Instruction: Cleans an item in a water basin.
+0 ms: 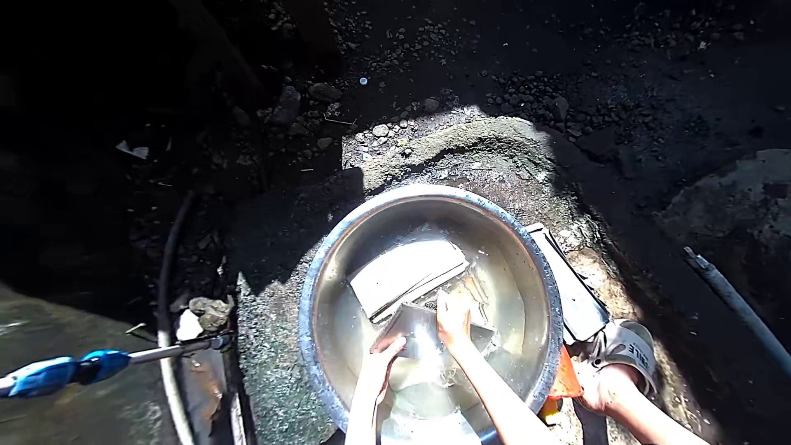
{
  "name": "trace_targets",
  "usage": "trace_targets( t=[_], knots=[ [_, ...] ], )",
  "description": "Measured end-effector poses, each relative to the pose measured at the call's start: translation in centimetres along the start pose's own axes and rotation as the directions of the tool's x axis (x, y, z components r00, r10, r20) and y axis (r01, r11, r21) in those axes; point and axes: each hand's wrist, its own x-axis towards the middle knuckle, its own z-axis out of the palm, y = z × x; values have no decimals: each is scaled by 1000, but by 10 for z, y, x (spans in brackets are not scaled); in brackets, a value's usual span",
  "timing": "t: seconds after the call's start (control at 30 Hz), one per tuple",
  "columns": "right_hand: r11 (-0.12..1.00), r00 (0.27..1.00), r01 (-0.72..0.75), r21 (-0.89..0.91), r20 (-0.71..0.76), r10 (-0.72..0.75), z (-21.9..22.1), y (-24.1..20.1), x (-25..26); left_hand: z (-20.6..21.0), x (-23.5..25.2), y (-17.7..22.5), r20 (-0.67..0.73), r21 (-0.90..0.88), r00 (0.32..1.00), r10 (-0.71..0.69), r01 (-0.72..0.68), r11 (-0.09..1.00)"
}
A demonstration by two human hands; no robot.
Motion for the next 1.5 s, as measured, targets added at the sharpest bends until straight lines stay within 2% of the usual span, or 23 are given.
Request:
trace_targets(
  t=[0.07,0.13,0.2,0.27,0.3,0.37,0.4,0.47,0.53,0.57,0.63,0.67,0.73,0.77,0.83,0.9,0.93,0.97,1.03,1.13,1.27,1.37,1.5],
  knots=[
    [959,947,283,4,-162,-278,1,-13,15,-6,-14,22,-20,65,983,182,-181,981],
    [846,842,524,101,-212,-496,-5,-23,26,-9,-26,47,110,225,943,314,-331,916],
    [784,829,558,272,-145,-540,-11,-28,25,-2,-34,64,213,485,910,355,-414,770],
    [825,915,391,408,-75,-396,-16,-13,26,0,-30,63,257,655,845,468,-509,559],
    [861,952,303,409,-97,-289,-16,4,31,-3,-27,60,252,670,824,507,-527,524],
    [968,982,103,230,-180,-62,-15,52,44,-9,-21,49,189,657,820,541,-515,551],
    [993,986,-53,109,-154,70,-15,77,44,-11,-20,43,152,651,824,546,-499,572],
    [914,925,-363,-181,48,376,-17,111,29,-10,-22,33,99,651,835,541,-465,599],
    [798,796,-521,-302,165,582,-16,115,18,-3,-23,30,70,652,839,539,-448,612],
    [783,779,-584,-214,124,615,-12,113,13,0,-23,29,58,655,840,539,-440,615],
    [738,744,-659,150,-17,668,-10,98,10,6,-22,28,49,660,838,544,-436,612],
    [732,748,-614,294,-78,659,-11,87,12,9,-22,28,47,659,838,543,-434,614],
    [718,834,-480,504,8,552,-22,54,11,17,-20,28,54,664,841,538,-433,610],
    [718,900,-388,578,69,431,-25,33,8,22,-20,28,60,669,843,535,-431,605],
    [791,994,-108,602,93,65,-28,-21,-2,32,-22,27,64,668,845,531,-432,606],
    [839,947,257,480,49,-318,-25,-73,-12,43,-31,29,-37,603,879,476,-360,711],
    [813,892,401,421,21,-451,-20,-89,-15,45,-40,33,-87,465,945,315,-241,852],
    [779,842,509,366,-24,-539,-13,-94,-15,46,-42,37,-118,362,964,238,-182,914],
    [698,772,610,374,-83,-630,-1,-88,-6,51,-34,43,-151,484,920,362,-251,839],
    [653,755,610,449,-81,-650,2,-74,3,51,-31,47,-17,693,882,471,-329,641],
    [680,847,482,552,-96,-523,-6,-72,10,42,-17,39,189,731,771,609,-525,437],
    [736,921,364,571,-101,-377,-5,-70,15,43,-13,40,230,732,767,599,-542,413],
    [762,990,140,633,-103,-96,0,-67,17,43,-11,43,263,684,775,574,-570,456]
  ],
)
